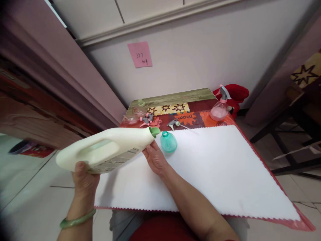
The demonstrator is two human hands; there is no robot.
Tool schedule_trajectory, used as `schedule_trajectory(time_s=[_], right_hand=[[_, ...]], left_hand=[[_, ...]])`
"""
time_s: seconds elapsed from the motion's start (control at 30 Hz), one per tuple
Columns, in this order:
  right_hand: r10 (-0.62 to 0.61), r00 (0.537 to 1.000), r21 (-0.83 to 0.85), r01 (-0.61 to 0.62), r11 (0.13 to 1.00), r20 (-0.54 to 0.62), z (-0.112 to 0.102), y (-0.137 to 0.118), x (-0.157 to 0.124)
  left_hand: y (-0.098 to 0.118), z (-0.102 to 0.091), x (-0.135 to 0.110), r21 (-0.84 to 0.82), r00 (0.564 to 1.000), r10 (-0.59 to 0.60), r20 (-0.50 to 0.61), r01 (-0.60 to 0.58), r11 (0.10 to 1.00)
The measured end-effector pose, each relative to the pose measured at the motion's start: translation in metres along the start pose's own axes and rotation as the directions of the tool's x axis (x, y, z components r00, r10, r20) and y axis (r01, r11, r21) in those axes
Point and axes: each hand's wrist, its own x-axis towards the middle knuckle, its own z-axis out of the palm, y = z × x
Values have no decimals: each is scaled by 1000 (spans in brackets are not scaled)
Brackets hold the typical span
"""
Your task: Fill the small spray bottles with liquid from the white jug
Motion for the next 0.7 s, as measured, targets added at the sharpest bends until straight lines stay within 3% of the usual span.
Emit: schedule_trajectory(time_s=[0.17,0.27,0.43,0.7], right_hand=[[-130,989,-228,143,963,72,5,-3,-5],[-146,983,-360,175,916,108,2,2,-6],[-241,967,-450,250,857,78,3,8,-7],[-297,924,-692,379,615,243,31,0,-2]], left_hand=[[-32,-1,-15,-167,991,-135,24,137,976],[-48,-4,-19,-256,980,-194,41,198,946],[-58,-6,-19,-305,954,-280,109,300,904],[-69,-18,-11,-230,949,-300,102,316,920]])
